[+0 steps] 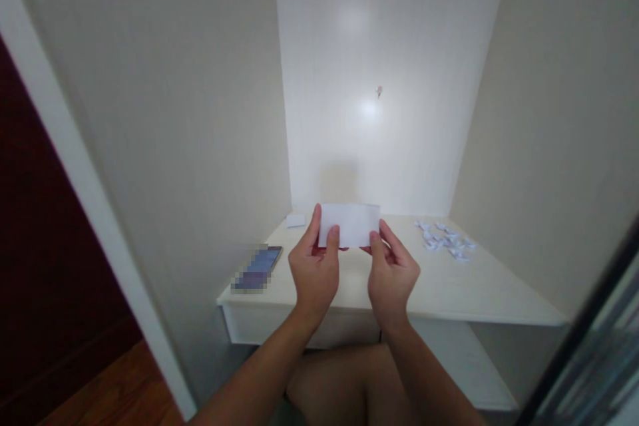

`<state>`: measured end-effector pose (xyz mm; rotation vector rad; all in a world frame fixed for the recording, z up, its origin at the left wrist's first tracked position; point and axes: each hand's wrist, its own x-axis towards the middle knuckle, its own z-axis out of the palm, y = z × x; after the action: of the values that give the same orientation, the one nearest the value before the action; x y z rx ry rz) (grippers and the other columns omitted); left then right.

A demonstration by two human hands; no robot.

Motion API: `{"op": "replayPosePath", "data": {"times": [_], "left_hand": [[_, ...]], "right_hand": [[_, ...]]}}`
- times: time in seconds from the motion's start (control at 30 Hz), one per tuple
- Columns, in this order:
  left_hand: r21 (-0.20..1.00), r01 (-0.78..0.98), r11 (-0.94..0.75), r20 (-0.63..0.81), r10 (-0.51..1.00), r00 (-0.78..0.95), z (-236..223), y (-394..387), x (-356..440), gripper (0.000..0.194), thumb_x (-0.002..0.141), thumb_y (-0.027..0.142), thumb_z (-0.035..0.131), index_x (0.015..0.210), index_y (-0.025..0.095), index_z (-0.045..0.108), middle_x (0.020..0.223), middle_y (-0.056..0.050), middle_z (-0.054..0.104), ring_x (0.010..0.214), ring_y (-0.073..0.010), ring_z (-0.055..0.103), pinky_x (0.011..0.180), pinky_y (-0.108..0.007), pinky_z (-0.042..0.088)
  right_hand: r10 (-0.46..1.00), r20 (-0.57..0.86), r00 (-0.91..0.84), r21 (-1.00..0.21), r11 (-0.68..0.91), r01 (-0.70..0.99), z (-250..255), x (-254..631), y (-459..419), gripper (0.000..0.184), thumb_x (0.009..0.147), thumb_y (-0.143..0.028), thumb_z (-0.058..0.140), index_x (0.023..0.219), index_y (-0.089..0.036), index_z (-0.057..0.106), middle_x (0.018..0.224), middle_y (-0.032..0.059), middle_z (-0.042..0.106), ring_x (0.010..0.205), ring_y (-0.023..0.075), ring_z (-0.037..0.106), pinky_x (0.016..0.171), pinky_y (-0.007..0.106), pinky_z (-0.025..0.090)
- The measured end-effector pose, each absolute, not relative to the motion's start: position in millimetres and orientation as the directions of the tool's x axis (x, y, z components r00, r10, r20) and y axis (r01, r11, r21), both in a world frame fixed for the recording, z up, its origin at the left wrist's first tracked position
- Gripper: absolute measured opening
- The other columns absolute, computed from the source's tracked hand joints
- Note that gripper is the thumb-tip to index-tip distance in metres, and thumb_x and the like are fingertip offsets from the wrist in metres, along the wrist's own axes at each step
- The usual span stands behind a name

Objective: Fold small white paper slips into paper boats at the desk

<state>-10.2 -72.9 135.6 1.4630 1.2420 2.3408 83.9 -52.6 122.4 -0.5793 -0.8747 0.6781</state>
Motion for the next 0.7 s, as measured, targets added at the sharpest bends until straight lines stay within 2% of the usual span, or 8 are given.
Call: {"op": "replayPosePath", "data": {"times": [0.13,0.23,0.33,0.4,0.53,0.7], "left_hand": [[0.669,0.371,-0.644,0.722,0.445,-0.529,146.4,-87.0,-4.2,0.061,0.093,0.044,0.072,0.147,0.017,0.06,0.117,-0.008,0.079,0.082,-0.0132,0.07,0.075,-0.022,0.06],[0.665,0.371,-0.648,0.725,0.442,-0.527,153.6,-91.9,1.4,0.06,0.094,0.044,0.072,0.146,0.017,0.06,0.114,-0.006,0.079,0.082,-0.0126,0.069,0.076,-0.021,0.058],[0.674,0.382,-0.633,0.72,0.445,-0.533,157.8,-94.1,7.3,0.061,0.093,0.043,0.072,0.147,0.017,0.06,0.097,-0.001,0.078,0.078,-0.0112,0.067,0.076,-0.021,0.056],[0.68,0.386,-0.623,0.714,0.445,-0.54,158.7,-94.6,10.6,0.062,0.093,0.043,0.073,0.147,0.017,0.059,0.089,0.001,0.075,0.074,-0.0103,0.065,0.075,-0.021,0.056],[0.699,0.314,-0.643,0.682,0.465,-0.564,158.1,-92.8,15.1,0.062,0.091,0.043,0.074,0.147,0.02,0.06,0.101,0.0,0.078,0.077,-0.0094,0.066,0.076,-0.02,0.056],[0.742,0.174,-0.647,0.606,0.537,-0.587,155.0,-86.7,17.3,0.066,0.089,0.046,0.077,0.147,0.022,0.059,0.106,-0.001,0.079,0.075,-0.0101,0.067,0.078,-0.026,0.062]], "right_hand": [[0.646,0.556,0.523,-0.662,0.725,-0.192,124.0,86.5,-73.3,0.036,0.09,-0.045,0.073,0.115,-0.02,0.081,0.113,0.0114,0.08,0.091,0.025,0.077,0.081,0.043,0.069],[0.57,0.605,0.556,-0.634,0.767,-0.097,125.1,88.5,-80.4,0.03,0.094,-0.04,0.07,0.117,-0.024,0.081,0.123,0.0091,0.078,0.106,0.0267,0.076,0.092,0.046,0.067],[0.51,0.642,0.572,-0.598,0.8,-0.041,126.1,89.7,-82.7,0.029,0.097,-0.033,0.068,0.123,-0.027,0.079,0.131,0.0068,0.075,0.12,0.0261,0.073,0.106,0.046,0.061],[0.488,0.651,0.581,-0.583,0.812,-0.029,125.3,89.9,-81.7,0.031,0.098,-0.032,0.067,0.126,-0.025,0.077,0.134,0.0077,0.074,0.122,0.0263,0.072,0.108,0.046,0.06],[0.441,0.709,0.551,-0.544,0.839,0.029,119.9,90.6,-77.0,0.036,0.099,-0.029,0.066,0.133,-0.02,0.073,0.138,0.0122,0.071,0.123,0.0285,0.071,0.105,0.048,0.06],[0.379,0.81,0.448,-0.483,0.864,0.142,116.8,92.5,-74.5,0.048,0.099,-0.023,0.064,0.147,-0.024,0.062,0.143,0.0132,0.068,0.128,0.0286,0.068,0.104,0.048,0.061]]}}
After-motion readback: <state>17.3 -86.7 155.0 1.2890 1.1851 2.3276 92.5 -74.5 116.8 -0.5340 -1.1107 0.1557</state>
